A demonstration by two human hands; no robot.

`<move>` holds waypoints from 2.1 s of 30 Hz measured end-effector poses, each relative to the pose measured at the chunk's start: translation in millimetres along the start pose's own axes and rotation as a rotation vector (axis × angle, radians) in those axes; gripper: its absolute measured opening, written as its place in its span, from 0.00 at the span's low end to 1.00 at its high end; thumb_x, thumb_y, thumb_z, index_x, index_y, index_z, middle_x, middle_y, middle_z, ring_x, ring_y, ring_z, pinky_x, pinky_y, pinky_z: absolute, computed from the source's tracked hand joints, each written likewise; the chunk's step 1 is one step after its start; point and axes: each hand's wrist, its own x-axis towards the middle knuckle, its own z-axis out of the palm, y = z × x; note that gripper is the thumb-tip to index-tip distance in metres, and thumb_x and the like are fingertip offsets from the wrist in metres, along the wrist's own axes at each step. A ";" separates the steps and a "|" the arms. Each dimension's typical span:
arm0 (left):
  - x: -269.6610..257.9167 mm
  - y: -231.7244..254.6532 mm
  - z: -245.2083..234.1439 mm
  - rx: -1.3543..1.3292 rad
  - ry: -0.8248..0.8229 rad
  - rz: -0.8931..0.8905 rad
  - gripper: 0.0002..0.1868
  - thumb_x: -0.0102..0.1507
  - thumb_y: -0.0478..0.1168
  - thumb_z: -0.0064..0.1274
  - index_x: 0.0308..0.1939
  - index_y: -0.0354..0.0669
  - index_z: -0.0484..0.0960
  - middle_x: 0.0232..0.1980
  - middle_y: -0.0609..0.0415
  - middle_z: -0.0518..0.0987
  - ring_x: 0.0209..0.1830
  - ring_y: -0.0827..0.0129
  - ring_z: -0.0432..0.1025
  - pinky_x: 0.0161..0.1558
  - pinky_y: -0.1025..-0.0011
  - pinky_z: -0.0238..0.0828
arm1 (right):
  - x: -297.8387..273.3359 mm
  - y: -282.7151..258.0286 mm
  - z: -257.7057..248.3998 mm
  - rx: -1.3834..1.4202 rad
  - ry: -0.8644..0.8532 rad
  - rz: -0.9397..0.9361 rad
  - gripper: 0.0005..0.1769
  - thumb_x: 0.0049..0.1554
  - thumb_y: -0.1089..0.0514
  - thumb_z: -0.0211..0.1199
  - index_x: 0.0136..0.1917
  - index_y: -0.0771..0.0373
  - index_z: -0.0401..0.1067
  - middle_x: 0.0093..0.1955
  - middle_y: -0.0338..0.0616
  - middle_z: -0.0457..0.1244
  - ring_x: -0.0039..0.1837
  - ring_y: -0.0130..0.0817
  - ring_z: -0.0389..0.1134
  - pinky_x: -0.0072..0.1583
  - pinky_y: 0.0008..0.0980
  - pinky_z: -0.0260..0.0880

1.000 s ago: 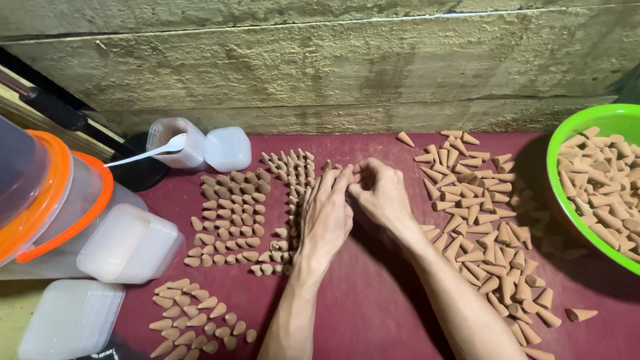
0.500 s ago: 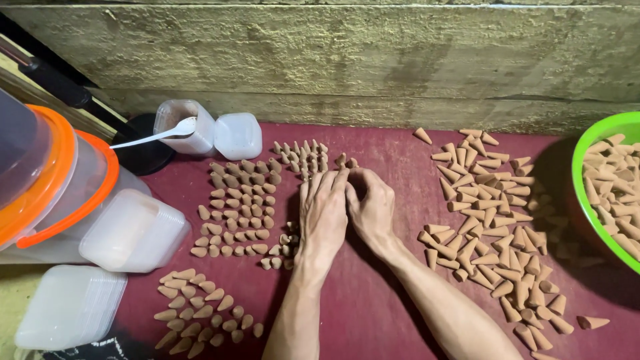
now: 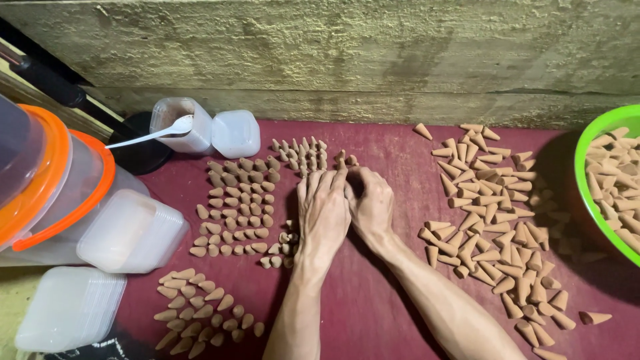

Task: Arrange incense cones into neat rows and grids on a work surface

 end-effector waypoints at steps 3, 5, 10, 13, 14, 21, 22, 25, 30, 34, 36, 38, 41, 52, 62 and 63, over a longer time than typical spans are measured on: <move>1.8 6.1 -11.6 -0.011 0.019 0.001 0.25 0.59 0.34 0.50 0.62 0.45 0.78 0.53 0.53 0.78 0.63 0.60 0.67 0.66 0.59 0.58 | 4.5 -14.2 -13.5 0.070 -0.003 0.054 0.13 0.50 0.61 0.73 0.49 0.55 0.77 0.42 0.44 0.71 0.49 0.48 0.74 0.52 0.44 0.73; 5.1 13.8 -24.6 -0.046 0.062 -0.011 0.28 0.55 0.31 0.53 0.61 0.45 0.79 0.54 0.54 0.78 0.62 0.60 0.67 0.64 0.58 0.60 | 5.5 -17.4 -24.6 0.050 -0.106 0.114 0.13 0.49 0.64 0.72 0.48 0.59 0.75 0.41 0.50 0.71 0.49 0.54 0.73 0.51 0.50 0.73; 10.5 29.1 -25.7 -0.200 0.238 0.099 0.21 0.57 0.28 0.48 0.53 0.47 0.82 0.48 0.54 0.77 0.55 0.60 0.71 0.56 0.62 0.66 | 23.1 -2.5 -65.8 -0.243 -0.451 0.263 0.15 0.43 0.55 0.76 0.45 0.49 0.77 0.39 0.42 0.72 0.48 0.51 0.76 0.49 0.51 0.75; 6.4 41.1 -6.2 -0.405 0.258 0.197 0.16 0.60 0.29 0.48 0.49 0.47 0.83 0.44 0.55 0.78 0.47 0.60 0.74 0.49 0.64 0.70 | 15.5 11.5 -108.3 -0.362 -0.585 0.324 0.13 0.43 0.53 0.75 0.44 0.48 0.79 0.39 0.42 0.73 0.49 0.51 0.76 0.49 0.49 0.76; 4.2 45.1 3.3 -0.506 0.203 0.231 0.14 0.62 0.31 0.49 0.47 0.48 0.83 0.43 0.56 0.79 0.44 0.60 0.75 0.45 0.64 0.71 | 11.4 19.1 -122.6 -0.386 -0.624 0.334 0.10 0.45 0.52 0.73 0.42 0.51 0.79 0.38 0.45 0.73 0.49 0.52 0.76 0.50 0.49 0.76; -20.2 80.6 30.4 -0.532 -0.117 0.389 0.13 0.62 0.38 0.53 0.51 0.49 0.83 0.48 0.56 0.80 0.53 0.62 0.74 0.49 0.64 0.69 | -9.5 -16.6 -215.0 -0.582 -0.748 0.448 0.13 0.49 0.47 0.70 0.44 0.54 0.81 0.44 0.51 0.75 0.55 0.55 0.75 0.56 0.54 0.74; -19.9 86.5 22.8 -0.512 -0.133 0.432 0.13 0.64 0.37 0.51 0.51 0.47 0.83 0.48 0.55 0.79 0.54 0.60 0.73 0.50 0.64 0.68 | -16.5 -12.1 -216.7 -0.552 -0.740 0.469 0.13 0.49 0.45 0.70 0.45 0.52 0.81 0.44 0.47 0.74 0.55 0.54 0.75 0.56 0.53 0.75; -25.0 91.4 27.0 -0.482 -0.182 0.483 0.12 0.65 0.37 0.50 0.51 0.46 0.83 0.49 0.54 0.78 0.57 0.59 0.70 0.52 0.64 0.67 | -34.6 -3.6 -216.6 -0.545 -0.703 0.442 0.14 0.49 0.46 0.71 0.47 0.50 0.80 0.46 0.44 0.73 0.56 0.51 0.74 0.56 0.52 0.75; -21.8 92.6 20.3 -0.491 -0.204 0.471 0.10 0.64 0.37 0.53 0.47 0.47 0.86 0.51 0.53 0.76 0.61 0.58 0.67 0.56 0.62 0.67 | -53.2 30.2 -209.0 -0.546 -0.603 0.336 0.15 0.50 0.45 0.70 0.48 0.49 0.79 0.47 0.42 0.70 0.58 0.48 0.72 0.55 0.51 0.76; -23.0 86.8 29.6 -0.468 -0.232 0.451 0.08 0.65 0.40 0.53 0.45 0.50 0.85 0.53 0.57 0.76 0.64 0.61 0.65 0.59 0.63 0.65 | -53.7 24.1 -207.7 -0.592 -0.593 0.247 0.12 0.52 0.47 0.68 0.49 0.48 0.77 0.45 0.41 0.70 0.59 0.45 0.70 0.56 0.47 0.74; -21.6 86.9 23.1 -0.463 -0.237 0.447 0.07 0.66 0.40 0.53 0.45 0.50 0.85 0.52 0.58 0.76 0.65 0.62 0.65 0.60 0.64 0.64 | -55.0 25.3 -205.7 -0.609 -0.603 0.235 0.13 0.52 0.46 0.68 0.50 0.48 0.75 0.46 0.40 0.70 0.59 0.45 0.69 0.56 0.47 0.73; -21.2 86.6 19.6 -0.470 -0.242 0.446 0.06 0.67 0.42 0.52 0.45 0.51 0.84 0.52 0.60 0.76 0.64 0.64 0.65 0.60 0.64 0.64 | -57.6 28.1 -201.6 -0.538 -0.529 0.200 0.11 0.51 0.47 0.69 0.47 0.48 0.78 0.46 0.43 0.68 0.57 0.48 0.69 0.57 0.48 0.71; -19.3 81.2 38.8 -0.588 -0.249 0.406 0.08 0.69 0.40 0.50 0.47 0.48 0.84 0.51 0.57 0.79 0.61 0.62 0.71 0.58 0.64 0.68 | -56.2 27.6 -194.2 -0.503 -0.496 0.205 0.09 0.54 0.47 0.67 0.48 0.45 0.77 0.45 0.39 0.69 0.57 0.44 0.70 0.58 0.45 0.70; 3.4 35.9 -17.6 -0.717 -0.036 0.062 0.10 0.68 0.37 0.51 0.49 0.51 0.85 0.47 0.57 0.84 0.52 0.60 0.79 0.55 0.63 0.73 | -12.6 -21.4 -113.4 0.010 -0.315 0.237 0.14 0.53 0.52 0.70 0.53 0.54 0.77 0.47 0.48 0.71 0.55 0.51 0.71 0.55 0.49 0.70; -2.4 6.2 -30.6 -0.254 0.059 0.046 0.15 0.66 0.34 0.45 0.52 0.50 0.84 0.48 0.60 0.80 0.55 0.65 0.72 0.61 0.64 0.62 | 1.0 -18.5 -47.2 0.101 -0.246 0.182 0.12 0.52 0.53 0.73 0.50 0.55 0.79 0.45 0.43 0.71 0.54 0.46 0.70 0.57 0.43 0.71; -2.9 5.4 -28.6 -0.252 0.058 0.046 0.15 0.66 0.34 0.45 0.52 0.50 0.84 0.48 0.60 0.80 0.55 0.65 0.72 0.61 0.64 0.62 | -0.8 -14.0 -41.2 0.103 -0.245 0.182 0.12 0.52 0.53 0.73 0.50 0.55 0.79 0.45 0.43 0.71 0.54 0.46 0.70 0.57 0.43 0.71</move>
